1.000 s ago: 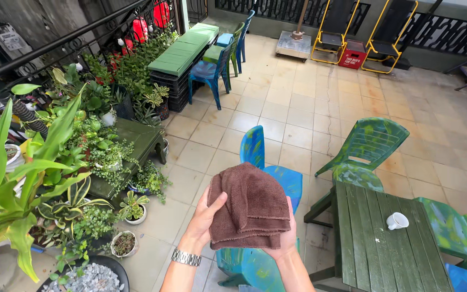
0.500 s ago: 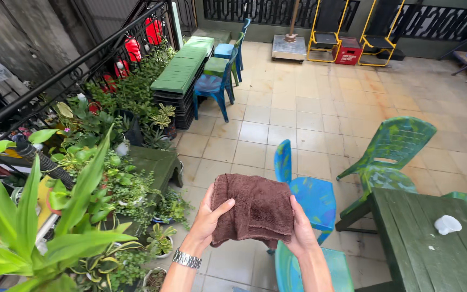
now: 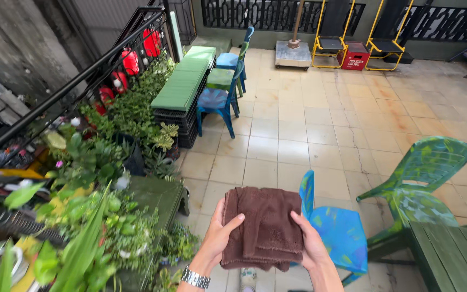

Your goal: The person wipes the seat and backrest of several plastic chairs using a brown cloth.

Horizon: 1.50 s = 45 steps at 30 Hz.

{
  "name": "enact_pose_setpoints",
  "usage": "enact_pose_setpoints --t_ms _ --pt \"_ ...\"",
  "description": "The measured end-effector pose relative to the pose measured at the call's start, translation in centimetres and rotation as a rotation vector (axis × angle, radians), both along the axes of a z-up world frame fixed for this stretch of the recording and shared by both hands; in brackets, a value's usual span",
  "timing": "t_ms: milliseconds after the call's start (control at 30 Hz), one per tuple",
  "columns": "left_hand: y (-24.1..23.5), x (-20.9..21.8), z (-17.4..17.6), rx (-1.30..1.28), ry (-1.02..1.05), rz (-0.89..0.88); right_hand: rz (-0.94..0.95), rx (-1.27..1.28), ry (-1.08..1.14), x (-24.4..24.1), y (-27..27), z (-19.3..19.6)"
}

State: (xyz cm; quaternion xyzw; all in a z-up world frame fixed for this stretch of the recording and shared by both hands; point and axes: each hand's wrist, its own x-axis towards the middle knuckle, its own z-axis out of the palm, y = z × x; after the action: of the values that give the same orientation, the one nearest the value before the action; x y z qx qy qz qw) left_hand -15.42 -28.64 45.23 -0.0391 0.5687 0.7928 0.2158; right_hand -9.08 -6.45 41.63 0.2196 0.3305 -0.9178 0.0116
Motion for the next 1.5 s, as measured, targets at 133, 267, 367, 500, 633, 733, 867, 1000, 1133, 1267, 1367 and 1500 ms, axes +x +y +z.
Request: enact_pose_setpoints --t_ms 133,267,367,500,633,733,867,1000,1133,1267,1367,1500 --pt "2.9 -8.8 -1.9 -0.068 0.067 -0.035 -0.029 0.040 -0.024 -8.8 2.7 0.5" --pt "6.2 -21.2 -8.0 -0.077 0.211 -0.018 -0.030 0.054 -0.017 -19.1 5.9 2.2" --pt "8.1 -27.6 -7.5 -0.042 0.179 -0.044 -0.061 0.022 -0.142 -24.9 7.3 4.5" --pt "13.3 -36.4 -7.2 -0.011 0.093 0.064 -0.097 -0.071 -0.097 -33.2 11.2 4.1" --pt "19.5 -44.8 -7.1 -0.028 0.052 0.081 -0.223 -0.035 -0.205 -40.9 15.8 2.4" --pt "23.1 -53.2 -5.7 -0.095 0.013 -0.095 -0.276 -0.029 -0.192 -47.3 18.1 4.6" --pt "27.1 -64.8 -4.0 -0.044 -0.011 -0.169 -0.314 0.032 -0.264 -57.9 21.3 5.5" --pt "30.4 -73.8 -1.2 0.062 0.009 -0.232 -0.341 0.046 -0.206 -67.2 24.6 5.6" --pt "32.8 -83.1 -3.6 0.146 0.120 -0.253 -0.338 -0.066 -0.189 -76.9 26.8 6.7" --pt "33.8 -90.5 -5.6 0.199 0.085 -0.132 -0.214 -0.034 -0.237 -86.7 29.7 6.4" --pt "34.0 -95.3 -5.4 0.223 -0.017 0.001 -0.011 0.091 -0.239 -95.2 32.1 3.8" --pt "32.6 -100.4 -1.6 0.208 -0.093 0.302 0.250 0.240 -0.187 -106.9 31.9 3.5"
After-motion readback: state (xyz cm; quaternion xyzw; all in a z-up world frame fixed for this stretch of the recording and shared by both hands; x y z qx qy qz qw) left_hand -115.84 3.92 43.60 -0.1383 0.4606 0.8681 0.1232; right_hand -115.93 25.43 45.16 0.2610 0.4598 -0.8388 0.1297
